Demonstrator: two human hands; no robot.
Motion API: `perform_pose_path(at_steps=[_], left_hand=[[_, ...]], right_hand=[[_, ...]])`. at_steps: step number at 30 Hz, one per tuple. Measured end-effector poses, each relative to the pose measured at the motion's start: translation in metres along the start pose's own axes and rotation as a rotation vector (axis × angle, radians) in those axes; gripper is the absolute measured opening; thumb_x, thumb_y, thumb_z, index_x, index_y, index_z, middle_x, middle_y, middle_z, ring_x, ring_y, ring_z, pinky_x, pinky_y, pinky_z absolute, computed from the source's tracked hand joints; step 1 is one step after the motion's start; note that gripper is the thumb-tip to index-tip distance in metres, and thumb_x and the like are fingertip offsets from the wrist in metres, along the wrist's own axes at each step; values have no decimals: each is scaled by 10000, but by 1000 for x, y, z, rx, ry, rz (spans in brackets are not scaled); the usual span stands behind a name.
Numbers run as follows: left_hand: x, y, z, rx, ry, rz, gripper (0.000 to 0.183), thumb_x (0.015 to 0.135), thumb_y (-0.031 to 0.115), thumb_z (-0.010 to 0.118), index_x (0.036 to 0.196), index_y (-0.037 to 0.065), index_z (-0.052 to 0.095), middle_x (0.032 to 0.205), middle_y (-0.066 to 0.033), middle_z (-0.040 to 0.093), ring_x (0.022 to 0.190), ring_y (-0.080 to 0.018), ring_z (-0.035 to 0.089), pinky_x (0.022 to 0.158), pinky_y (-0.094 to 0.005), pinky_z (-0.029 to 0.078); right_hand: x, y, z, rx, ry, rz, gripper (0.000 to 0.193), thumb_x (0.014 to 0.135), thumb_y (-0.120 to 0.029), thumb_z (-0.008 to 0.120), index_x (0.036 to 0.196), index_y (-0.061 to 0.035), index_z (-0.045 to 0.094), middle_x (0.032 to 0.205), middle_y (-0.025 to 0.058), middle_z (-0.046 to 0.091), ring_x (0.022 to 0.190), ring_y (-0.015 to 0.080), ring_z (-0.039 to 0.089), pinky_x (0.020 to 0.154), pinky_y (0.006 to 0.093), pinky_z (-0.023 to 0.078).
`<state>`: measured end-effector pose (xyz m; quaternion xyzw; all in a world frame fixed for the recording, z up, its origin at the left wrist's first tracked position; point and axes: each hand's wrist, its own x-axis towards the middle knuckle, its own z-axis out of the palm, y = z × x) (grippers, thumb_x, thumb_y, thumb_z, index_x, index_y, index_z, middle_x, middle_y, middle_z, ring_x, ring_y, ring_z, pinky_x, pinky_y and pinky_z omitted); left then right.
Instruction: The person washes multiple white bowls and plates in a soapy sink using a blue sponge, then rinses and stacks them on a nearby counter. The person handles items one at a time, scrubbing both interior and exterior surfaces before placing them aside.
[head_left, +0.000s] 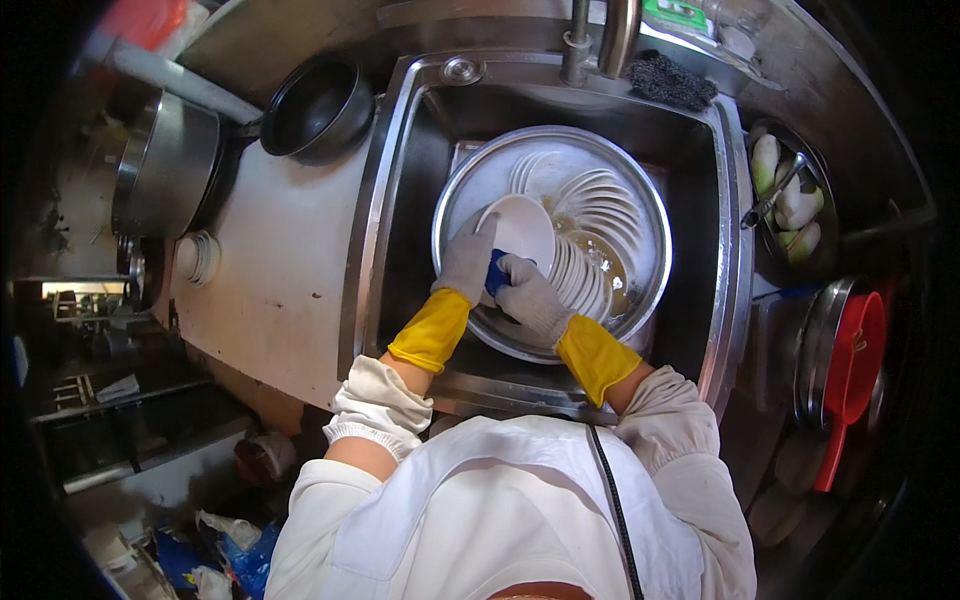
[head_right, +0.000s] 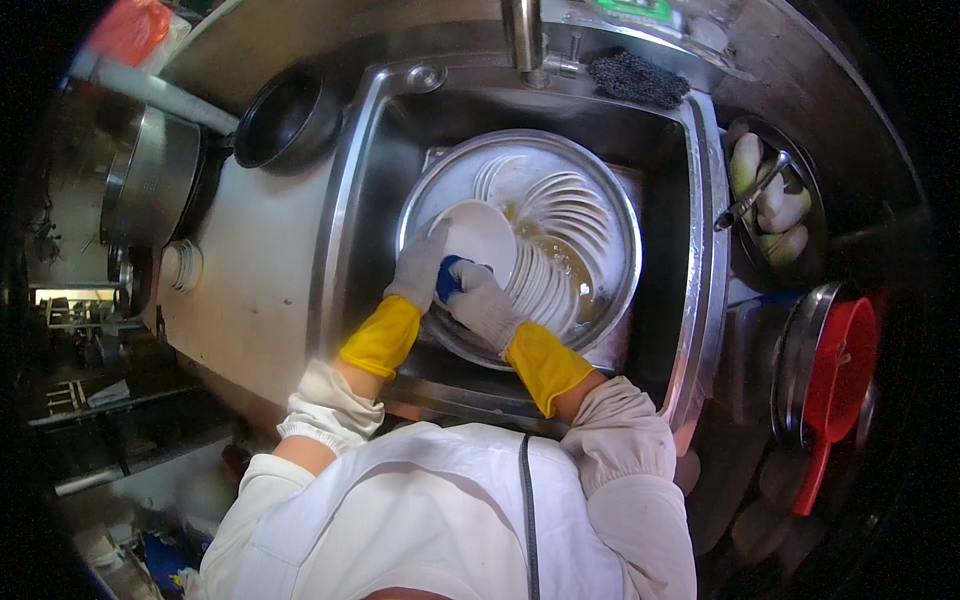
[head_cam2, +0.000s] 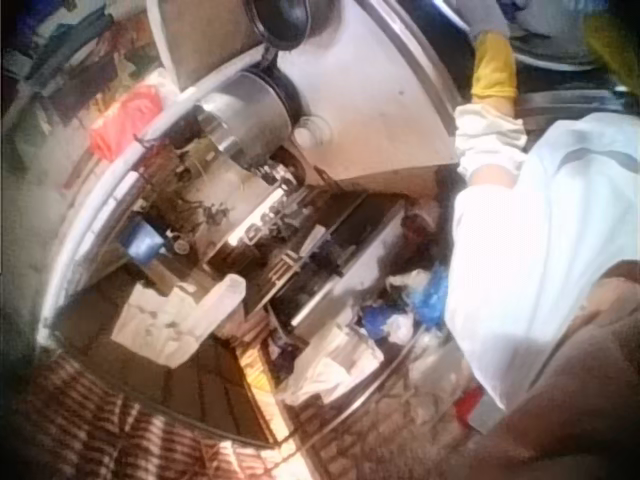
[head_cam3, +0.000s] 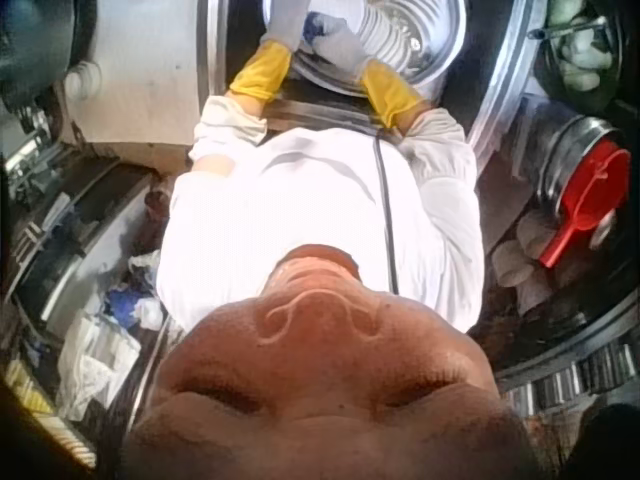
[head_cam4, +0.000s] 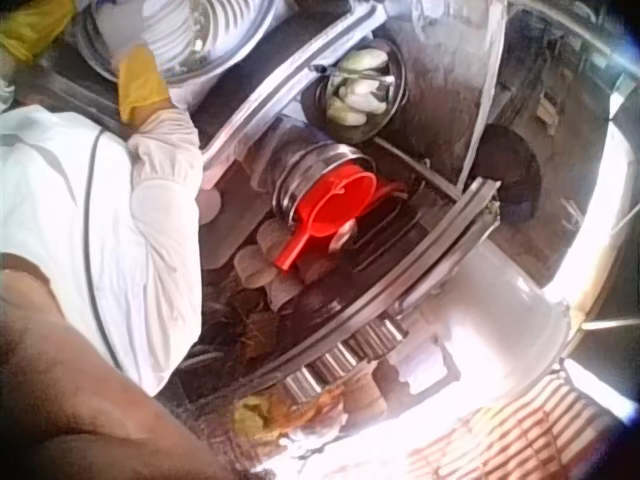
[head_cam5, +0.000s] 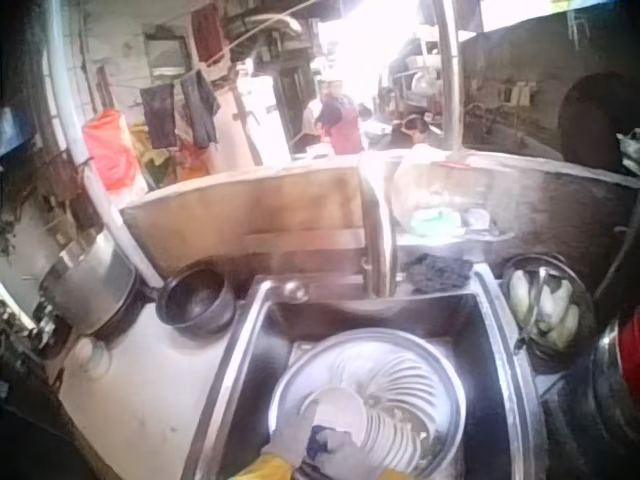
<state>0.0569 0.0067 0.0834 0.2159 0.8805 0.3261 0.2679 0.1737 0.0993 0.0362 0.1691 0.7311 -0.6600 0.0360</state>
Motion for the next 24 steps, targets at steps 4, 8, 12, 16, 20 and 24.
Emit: perform_pose_path(at_steps=[4,8,12,16,20,24], left_hand=[[0,-20,1,-4,-16,144,502,1102,111,393,1601,84,343,1501,-227,541,1349,-378,560,1172,-382,417],[-3,-14,8,-825,-84,-178,528,1068,293,522,1517,16,483,1492,-205,561,1372,-328,547,1150,-344,412],[-14,4,14,-501,6,-123,603,935,260,659,1466,-2,544,1306,-207,663,1213,-325,641,1020,-359,497],[-20,1,5,-475,172,-104,559,925,166,628,1466,47,556,1235,-185,689,1055,-292,688,919,-361,550],[-16,-11,1,-763,205,-114,521,961,229,611,1403,-43,569,1212,-204,696,1050,-308,689,939,-358,541],[-9,-2,6,-550,139,-252,538,974,307,611,1360,-67,588,1265,-238,680,1149,-362,659,1037,-374,491]], right_hand=[[9,-15,15,-6,246,-152,396,899,-75,661,1286,-25,599,1324,244,619,1239,435,580,1092,434,454],[39,-15,8,-460,598,-498,430,885,-152,692,1290,-38,597,1321,255,611,1283,465,547,1132,509,410],[61,6,-35,-744,679,-270,423,883,-142,674,1287,-46,594,1303,210,624,1220,409,573,1048,485,463],[42,21,-72,-43,445,51,442,918,-188,687,1317,-29,585,1233,139,669,1091,284,654,940,404,531],[8,17,-76,883,281,88,459,966,-154,647,1393,-12,556,1160,105,689,1012,224,688,882,355,574],[-5,4,-80,872,268,253,487,954,-137,648,1398,34,544,1124,131,700,979,236,709,817,337,605]])
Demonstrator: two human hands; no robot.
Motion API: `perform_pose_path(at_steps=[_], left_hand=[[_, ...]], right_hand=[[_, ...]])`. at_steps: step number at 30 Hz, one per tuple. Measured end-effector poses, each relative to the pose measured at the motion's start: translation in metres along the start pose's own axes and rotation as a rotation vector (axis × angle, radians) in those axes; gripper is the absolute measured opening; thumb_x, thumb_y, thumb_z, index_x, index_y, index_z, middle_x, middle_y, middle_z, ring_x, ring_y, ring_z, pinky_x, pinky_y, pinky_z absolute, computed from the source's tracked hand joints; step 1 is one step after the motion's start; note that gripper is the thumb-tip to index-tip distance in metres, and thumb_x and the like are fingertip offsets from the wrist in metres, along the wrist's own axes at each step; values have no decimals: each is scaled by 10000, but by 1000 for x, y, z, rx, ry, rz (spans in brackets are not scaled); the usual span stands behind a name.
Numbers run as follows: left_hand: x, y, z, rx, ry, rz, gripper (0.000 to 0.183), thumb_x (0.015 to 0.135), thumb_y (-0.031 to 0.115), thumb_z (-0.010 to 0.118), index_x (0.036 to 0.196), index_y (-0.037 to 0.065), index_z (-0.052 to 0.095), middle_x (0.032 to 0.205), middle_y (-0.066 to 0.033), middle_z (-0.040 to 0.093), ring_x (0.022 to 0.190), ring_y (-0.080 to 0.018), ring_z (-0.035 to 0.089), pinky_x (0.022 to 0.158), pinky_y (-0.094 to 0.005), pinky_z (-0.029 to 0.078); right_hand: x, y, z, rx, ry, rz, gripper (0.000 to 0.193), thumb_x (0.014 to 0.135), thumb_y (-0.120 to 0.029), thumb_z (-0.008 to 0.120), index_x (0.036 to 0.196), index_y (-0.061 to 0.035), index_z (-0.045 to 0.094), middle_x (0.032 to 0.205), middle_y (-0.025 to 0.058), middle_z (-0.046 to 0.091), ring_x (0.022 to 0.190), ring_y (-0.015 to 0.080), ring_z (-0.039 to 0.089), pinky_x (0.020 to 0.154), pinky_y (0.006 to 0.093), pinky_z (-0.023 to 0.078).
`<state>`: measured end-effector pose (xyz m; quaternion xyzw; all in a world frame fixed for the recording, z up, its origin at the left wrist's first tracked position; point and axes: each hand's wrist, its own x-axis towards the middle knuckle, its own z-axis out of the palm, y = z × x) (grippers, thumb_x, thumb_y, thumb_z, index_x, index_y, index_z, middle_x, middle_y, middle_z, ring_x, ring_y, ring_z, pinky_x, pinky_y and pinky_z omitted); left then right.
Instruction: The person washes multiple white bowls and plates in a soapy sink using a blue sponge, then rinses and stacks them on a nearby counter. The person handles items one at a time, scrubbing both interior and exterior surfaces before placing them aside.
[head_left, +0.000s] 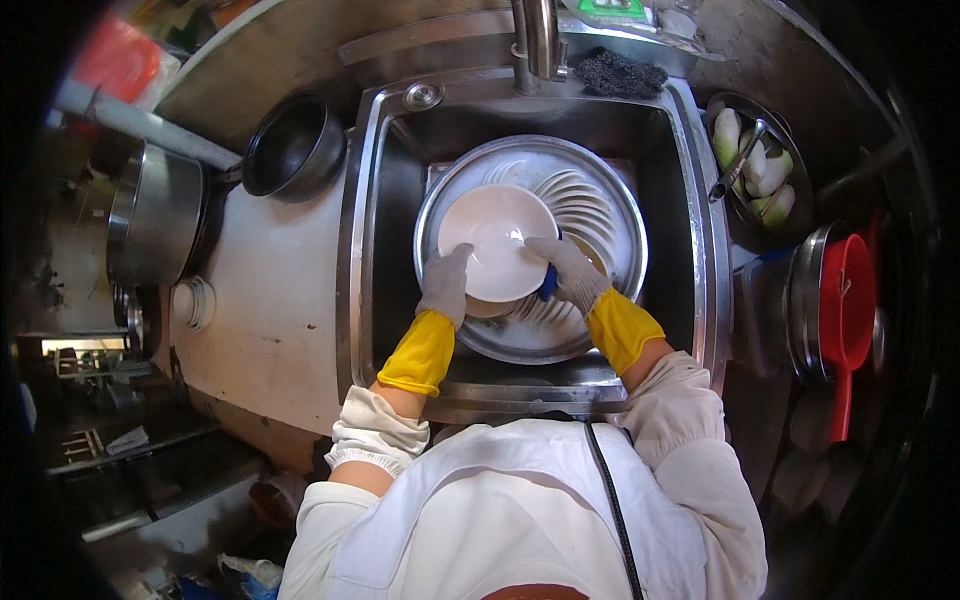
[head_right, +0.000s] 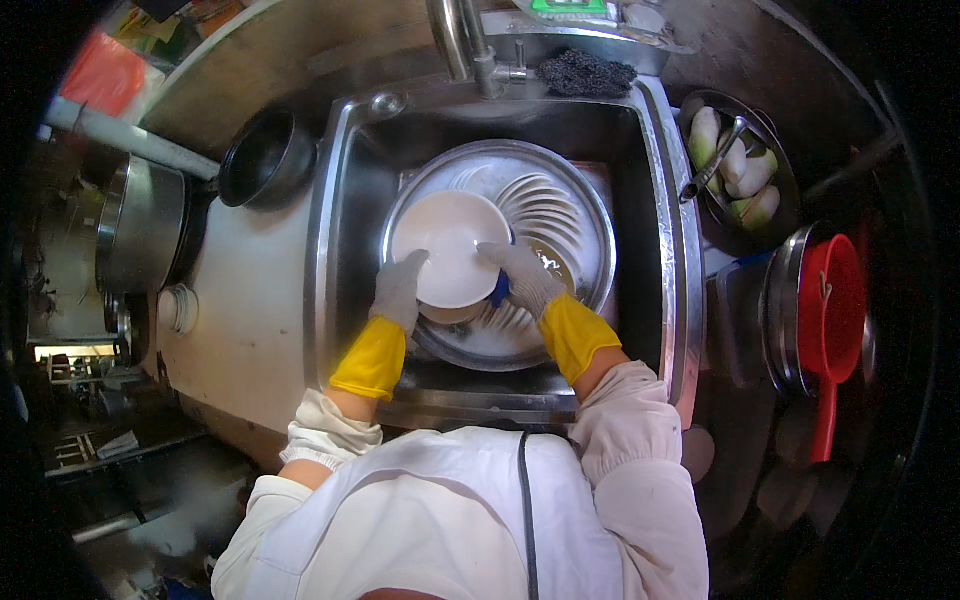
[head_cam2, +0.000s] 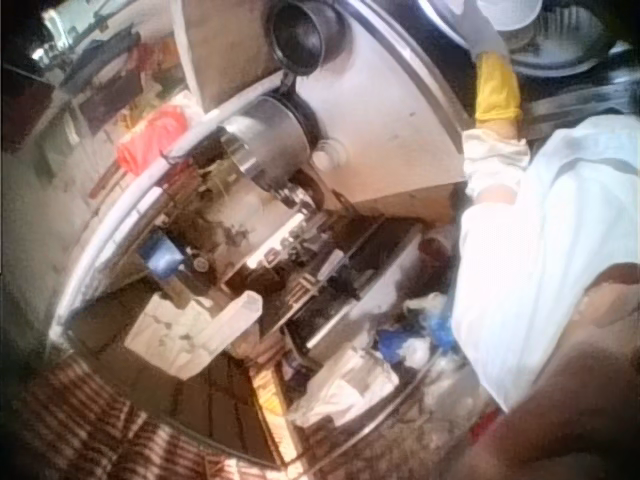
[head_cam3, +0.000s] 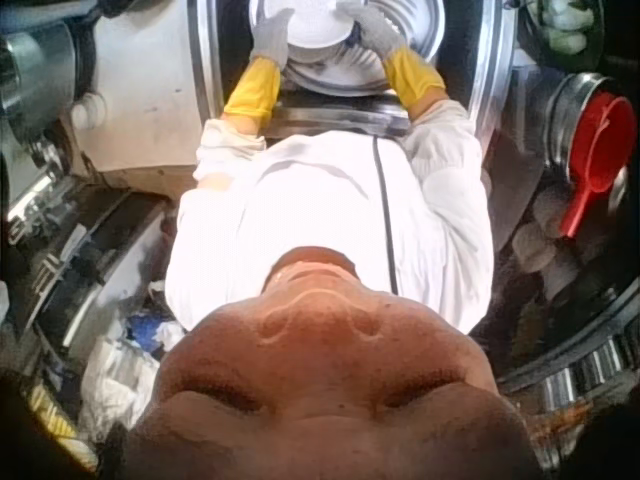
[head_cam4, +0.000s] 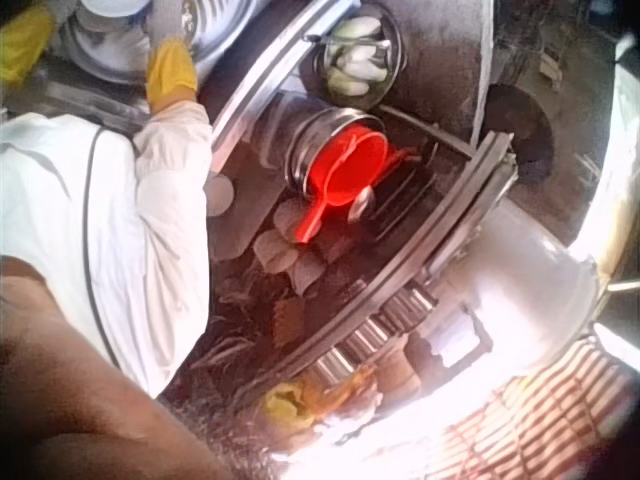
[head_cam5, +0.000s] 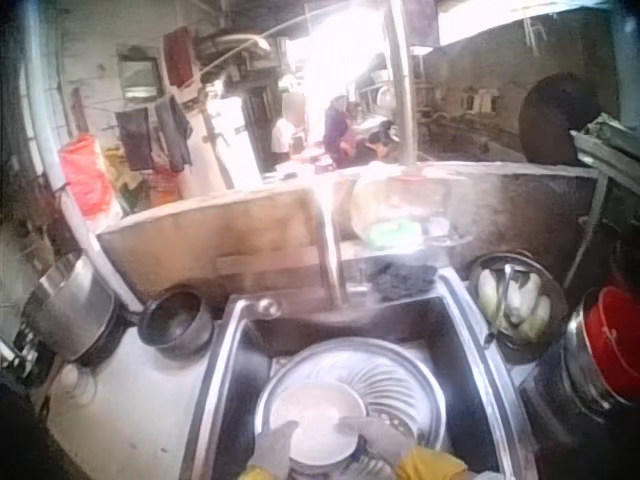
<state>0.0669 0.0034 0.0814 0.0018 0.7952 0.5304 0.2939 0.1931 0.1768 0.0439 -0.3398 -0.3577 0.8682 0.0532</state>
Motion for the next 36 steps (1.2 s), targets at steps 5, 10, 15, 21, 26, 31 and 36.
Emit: perform_pose_path(at_steps=[5,10,15,21,26,31,36], left_hand=[[-16,28,1,614,60,696,586,924,375,704,1353,-15,620,1394,-235,628,1381,-419,512,1136,-453,426],[-32,49,5,1092,-398,1229,493,894,230,717,1345,42,647,1377,-190,650,1376,-395,528,1116,-435,462],[-28,60,10,1058,-455,888,365,935,1,591,1271,90,702,1253,-201,690,1218,-387,633,1061,-415,500],[-17,44,-1,459,-396,454,383,969,18,545,1325,71,673,1293,-207,655,1208,-381,627,1074,-395,489],[-17,32,11,-414,-485,-21,370,1024,165,641,1381,70,629,1298,-119,671,1244,-279,633,1102,-368,493],[-30,31,1,-154,-474,-2,556,950,232,744,1451,83,552,1308,-117,666,1147,-227,670,1049,-333,531],[-20,11,-1,-811,-489,-49,497,992,151,687,1448,17,543,1345,-116,643,1228,-219,642,1045,-339,538]], right_hand=[[4,-34,-8,-654,169,-9,343,909,-90,649,1207,78,663,915,167,712,739,259,721,663,317,605],[-3,-53,4,-553,252,21,394,971,-255,668,1150,95,678,921,164,721,755,242,721,674,305,599],[-24,-70,22,-152,106,-119,527,1026,-390,651,1325,42,615,1128,129,718,953,216,701,866,299,578],[-61,-65,43,-626,158,-560,382,973,-318,720,1231,-37,705,1142,148,720,1113,275,669,1014,357,522],[-57,-39,84,-1212,277,-1099,465,883,-305,787,1273,-65,703,1346,192,648,1245,365,624,1117,447,457],[-14,-83,78,-554,267,-527,450,1007,-325,639,1365,-54,662,1200,207,733,1086,323,720,990,386,547],[-45,-43,103,-1005,147,-844,415,899,-217,759,1292,-92,722,1455,211,596,1442,420,470,1210,462,365]])
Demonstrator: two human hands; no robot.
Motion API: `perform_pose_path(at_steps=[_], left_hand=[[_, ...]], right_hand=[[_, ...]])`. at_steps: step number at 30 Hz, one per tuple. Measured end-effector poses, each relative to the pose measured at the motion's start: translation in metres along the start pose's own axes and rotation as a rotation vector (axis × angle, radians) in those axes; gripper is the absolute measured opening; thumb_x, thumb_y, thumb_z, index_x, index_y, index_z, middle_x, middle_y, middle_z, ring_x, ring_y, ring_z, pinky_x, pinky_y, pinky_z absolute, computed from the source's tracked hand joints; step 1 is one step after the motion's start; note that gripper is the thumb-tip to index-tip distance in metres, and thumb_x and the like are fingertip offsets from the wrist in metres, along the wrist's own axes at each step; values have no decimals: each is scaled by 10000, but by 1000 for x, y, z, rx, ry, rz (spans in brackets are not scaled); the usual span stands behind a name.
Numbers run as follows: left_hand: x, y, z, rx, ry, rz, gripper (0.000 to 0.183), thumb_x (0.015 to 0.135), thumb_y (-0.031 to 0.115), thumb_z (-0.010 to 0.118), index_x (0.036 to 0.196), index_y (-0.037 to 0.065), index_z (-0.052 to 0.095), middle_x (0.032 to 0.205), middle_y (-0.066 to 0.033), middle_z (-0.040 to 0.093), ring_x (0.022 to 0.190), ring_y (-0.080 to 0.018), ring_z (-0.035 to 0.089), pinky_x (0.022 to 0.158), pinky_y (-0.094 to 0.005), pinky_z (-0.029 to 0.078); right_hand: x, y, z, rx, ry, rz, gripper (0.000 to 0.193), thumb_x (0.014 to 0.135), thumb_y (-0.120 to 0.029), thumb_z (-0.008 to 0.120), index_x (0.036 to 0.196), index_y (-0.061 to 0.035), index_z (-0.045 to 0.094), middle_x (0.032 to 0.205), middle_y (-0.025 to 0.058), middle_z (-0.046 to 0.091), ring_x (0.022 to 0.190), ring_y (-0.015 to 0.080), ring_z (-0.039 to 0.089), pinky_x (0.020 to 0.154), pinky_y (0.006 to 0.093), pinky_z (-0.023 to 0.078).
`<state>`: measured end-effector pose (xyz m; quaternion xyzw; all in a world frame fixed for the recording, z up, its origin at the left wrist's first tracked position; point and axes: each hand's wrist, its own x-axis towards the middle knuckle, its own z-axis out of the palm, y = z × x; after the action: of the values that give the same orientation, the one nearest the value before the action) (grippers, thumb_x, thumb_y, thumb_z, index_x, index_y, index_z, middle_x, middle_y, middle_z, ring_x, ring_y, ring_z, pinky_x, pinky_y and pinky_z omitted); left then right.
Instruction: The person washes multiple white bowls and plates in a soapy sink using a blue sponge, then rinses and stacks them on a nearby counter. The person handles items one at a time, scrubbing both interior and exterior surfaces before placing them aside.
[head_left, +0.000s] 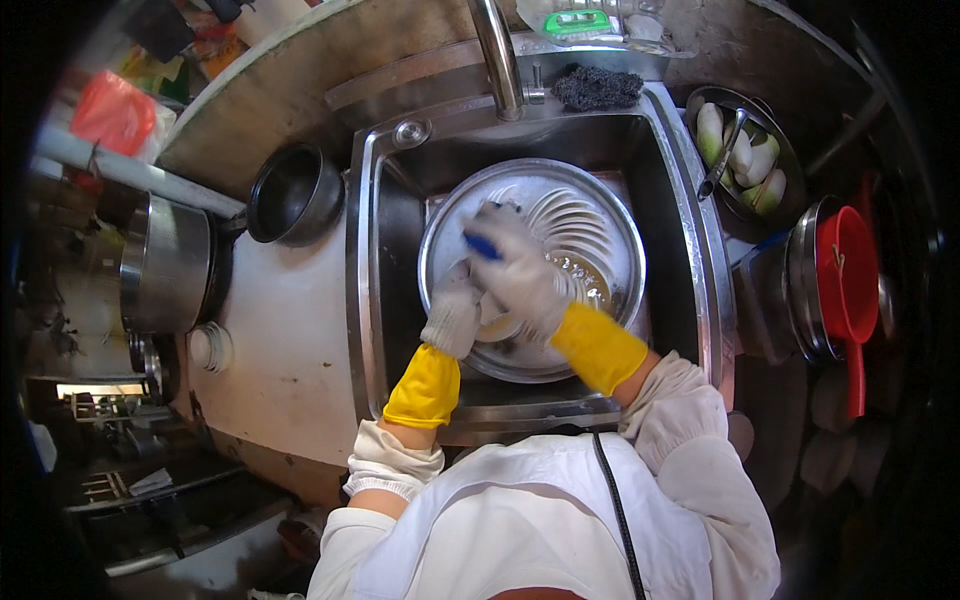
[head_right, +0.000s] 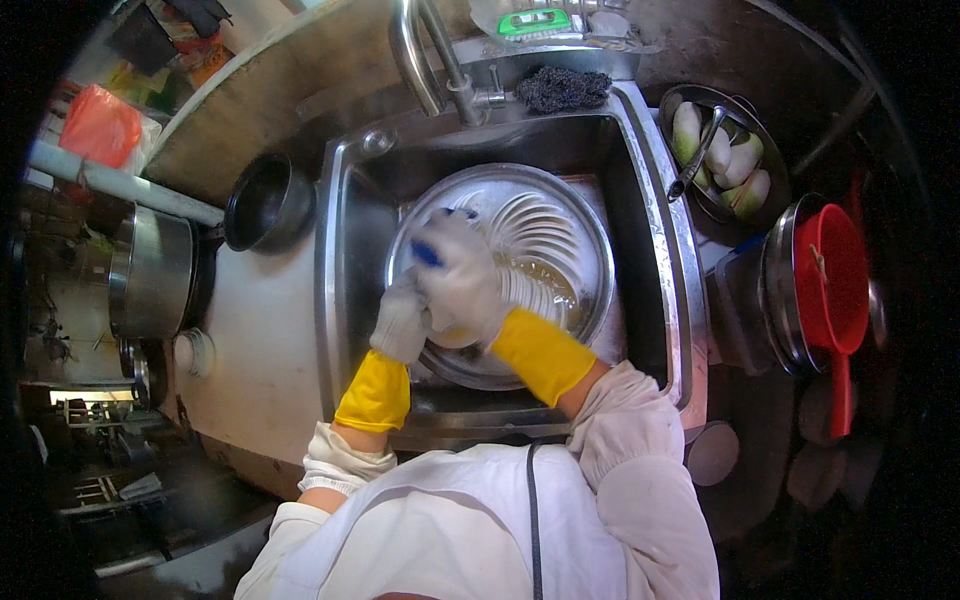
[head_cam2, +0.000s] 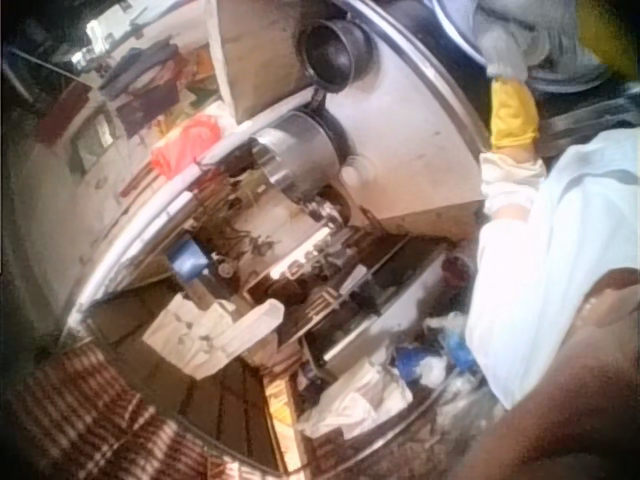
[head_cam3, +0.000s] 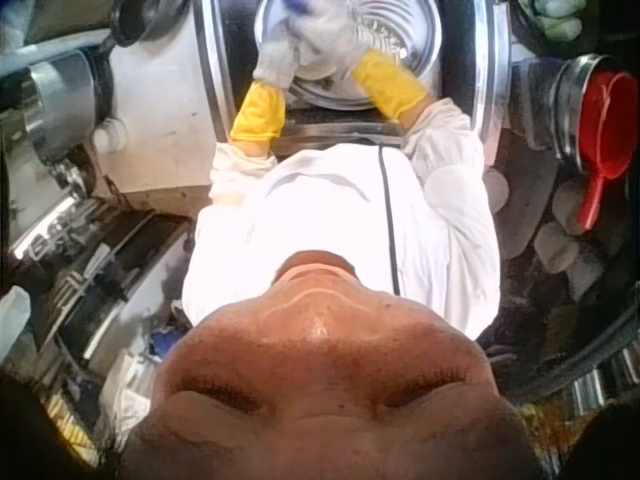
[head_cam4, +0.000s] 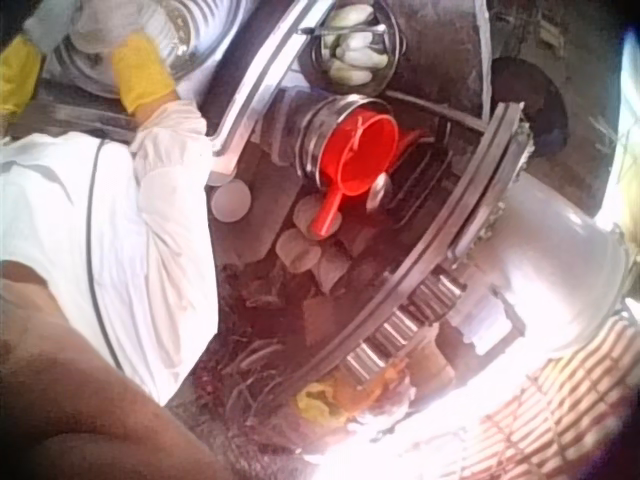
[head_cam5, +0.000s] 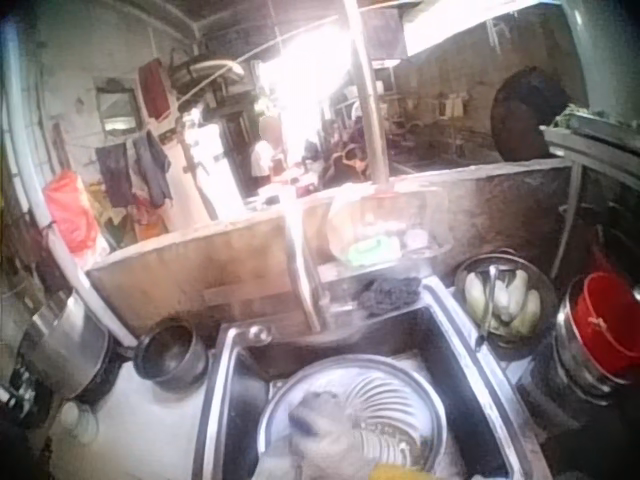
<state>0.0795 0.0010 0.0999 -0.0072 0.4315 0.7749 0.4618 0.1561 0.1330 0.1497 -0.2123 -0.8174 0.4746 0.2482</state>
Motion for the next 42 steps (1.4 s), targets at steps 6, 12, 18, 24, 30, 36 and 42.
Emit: perform_pose_path(at_steps=[6,12,18,24,30,36,42], left_hand=[[-3,10,-30,1183,-206,646,391,974,23,612,1365,36,630,1287,-112,689,1173,-230,673,1034,-338,540],[-18,24,-17,593,184,341,382,964,69,692,1345,44,664,1345,-150,667,1238,-277,643,1087,-367,516],[-3,15,1,-160,187,207,436,980,177,709,1357,-19,611,1358,-158,645,1278,-279,609,1109,-377,502],[7,4,2,421,116,301,402,1048,201,614,1411,33,570,1378,-127,628,1276,-271,596,1137,-369,459],[-6,9,-11,1268,23,294,425,981,52,596,1404,6,576,1335,-181,656,1243,-308,631,1092,-361,486],[-17,7,-27,989,42,493,505,896,-121,561,1375,8,655,1393,-214,644,1308,-335,611,1141,-362,455],[-19,9,-71,43,228,144,375,1006,26,594,1377,18,654,1299,-119,678,1170,-223,647,1046,-290,506]], right_hand=[[19,21,7,191,-9,41,459,918,-353,738,1304,-105,723,1275,194,705,1186,358,681,1014,412,538],[45,104,20,986,-54,898,502,991,-430,617,1253,-9,697,1089,209,722,947,280,723,947,367,546],[-17,77,41,559,187,628,529,1040,-347,565,1426,14,554,1332,229,634,1271,349,598,1120,356,430],[-47,7,43,-171,141,-38,615,989,-219,639,1538,-30,436,1592,291,384,1476,498,356,1255,549,236],[24,3,15,-86,-67,51,491,963,-341,667,1341,-27,653,1354,242,642,1261,427,604,1099,469,455],[59,66,0,39,-137,508,582,989,-439,605,1288,58,654,1144,249,737,1014,336,738,901,390,575],[11,124,20,350,-111,758,388,986,-263,649,1228,37,690,1011,179,751,875,249,732,792,332,574]])
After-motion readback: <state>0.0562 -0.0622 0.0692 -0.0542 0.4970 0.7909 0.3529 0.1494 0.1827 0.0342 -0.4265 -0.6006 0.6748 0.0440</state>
